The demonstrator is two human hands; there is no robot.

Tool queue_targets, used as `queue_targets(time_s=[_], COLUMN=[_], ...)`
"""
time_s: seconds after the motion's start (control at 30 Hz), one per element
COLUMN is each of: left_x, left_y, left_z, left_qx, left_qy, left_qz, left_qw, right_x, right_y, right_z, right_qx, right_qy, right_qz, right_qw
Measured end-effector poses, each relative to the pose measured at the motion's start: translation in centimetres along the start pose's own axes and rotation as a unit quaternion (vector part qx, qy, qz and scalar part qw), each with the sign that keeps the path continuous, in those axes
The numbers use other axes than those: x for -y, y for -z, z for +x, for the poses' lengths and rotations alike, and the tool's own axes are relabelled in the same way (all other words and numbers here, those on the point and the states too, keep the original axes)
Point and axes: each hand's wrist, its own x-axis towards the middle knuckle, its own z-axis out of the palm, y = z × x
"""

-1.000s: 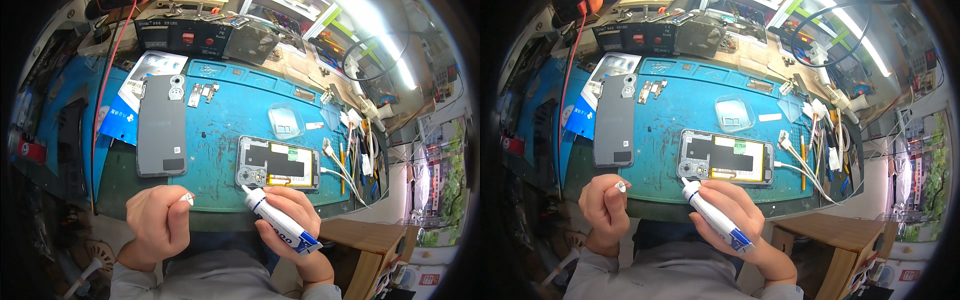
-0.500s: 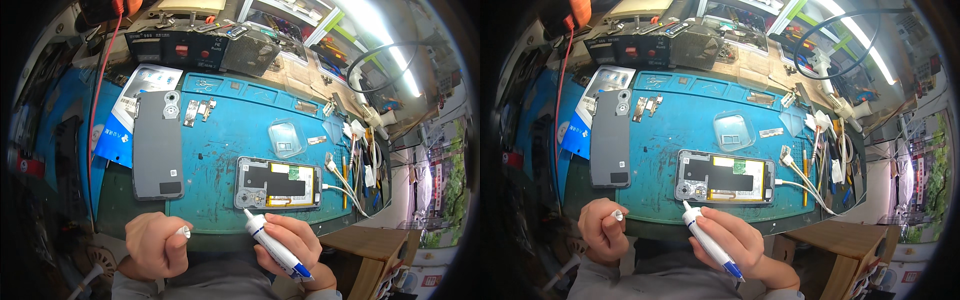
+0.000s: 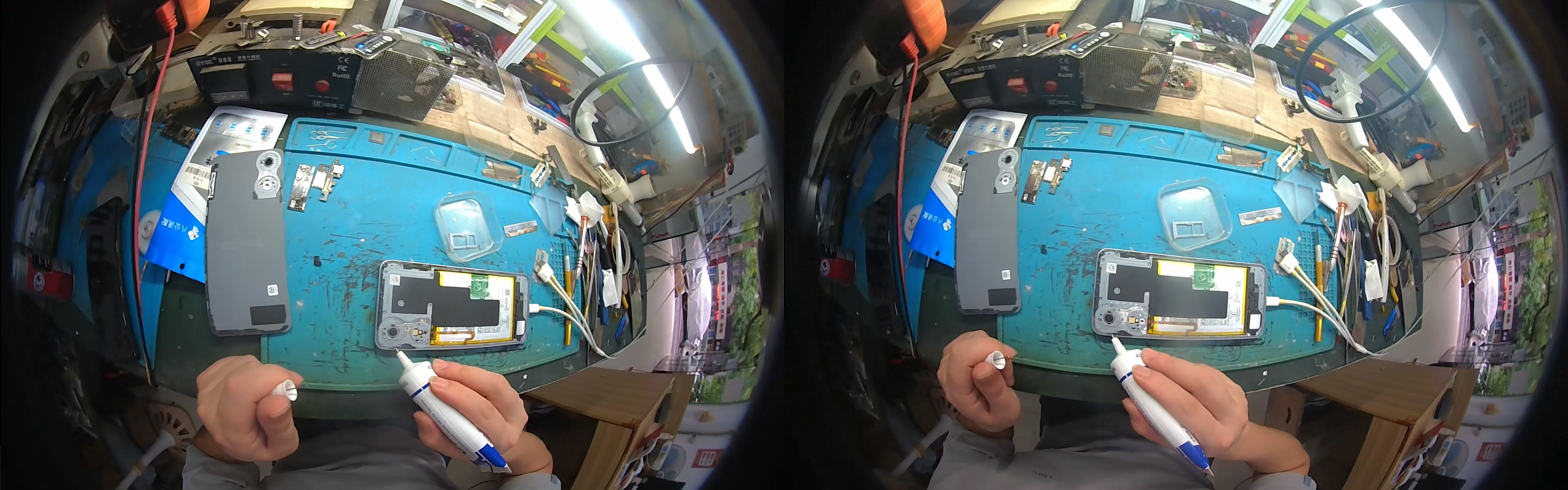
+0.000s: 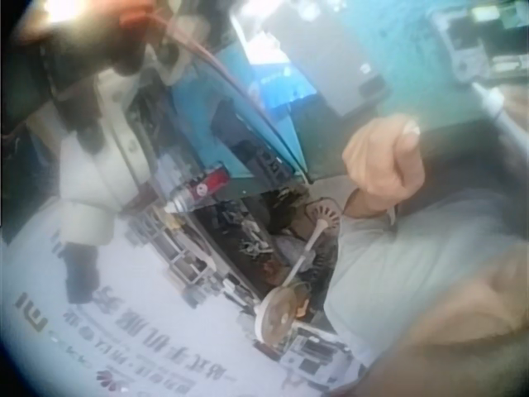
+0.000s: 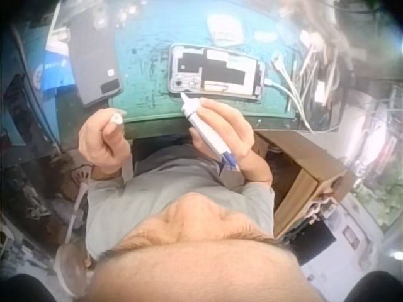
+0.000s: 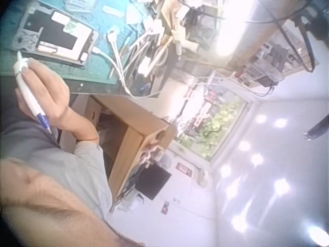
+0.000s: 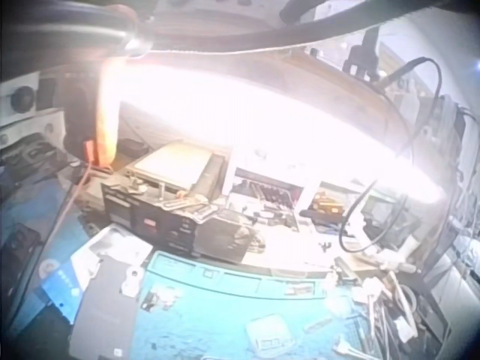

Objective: The person works on a disassembled smartphone at a cluttered workbench. They handle the phone back cover, apply adhesive along the frame, and use tweezers to adjust internal components. The person then aligns and presses the back cover onto the phone body.

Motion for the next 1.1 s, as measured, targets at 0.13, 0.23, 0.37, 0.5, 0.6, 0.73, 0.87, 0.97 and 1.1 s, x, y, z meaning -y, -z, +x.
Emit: queue_targets(time_s=[0.13,0.23,0.37,0.5,0.6,0.73,0.87,0.97,1.1], left_x=[-0.26,-0.28,-0.44,-0.63,-0.68,-0.80,-0.82,-0.89,-0.80], left_y=[0.00,-0.05,-0.16,-0.21,-0.27,-0.24,-0.23,-0.29,-0.36], left_z=[-0.04,-0.10,-0.04,-0.13,-0.10,-0.32,-0.33,-0.38,-0.40], left_qx=[0.002,0.001,-0.004,-0.009,-0.010,-0.012,-0.007,-0.008,-0.012], left_qy=[0.015,0.022,0.027,0.035,0.036,0.054,0.064,0.063,0.064], left_qz=[0.010,0.012,0.023,0.037,0.043,0.046,0.053,0.052,0.048], left_qw=[1.000,1.000,0.999,0.999,0.998,0.997,0.996,0.997,0.997], right_x=[-0.31,-0.34,-0.49,-0.46,-0.48,-0.55,-0.60,-0.70,-0.69], right_y=[-0.01,-0.02,-0.09,0.11,0.38,0.45,0.52,0.70,0.77], right_z=[-0.02,-0.12,-0.27,-0.42,-0.41,-0.58,-0.65,-0.87,-0.91], right_qx=[-0.001,-0.006,-0.013,-0.010,-0.009,-0.008,-0.009,-0.009,-0.009], right_qy=[0.005,0.003,0.006,0.001,0.001,-0.001,-0.004,-0.007,-0.012], right_qz=[0.015,0.019,0.019,0.016,0.010,0.010,0.010,0.012,0.011], right_qw=[1.000,1.000,1.000,1.000,1.000,1.000,1.000,1.000,1.000])
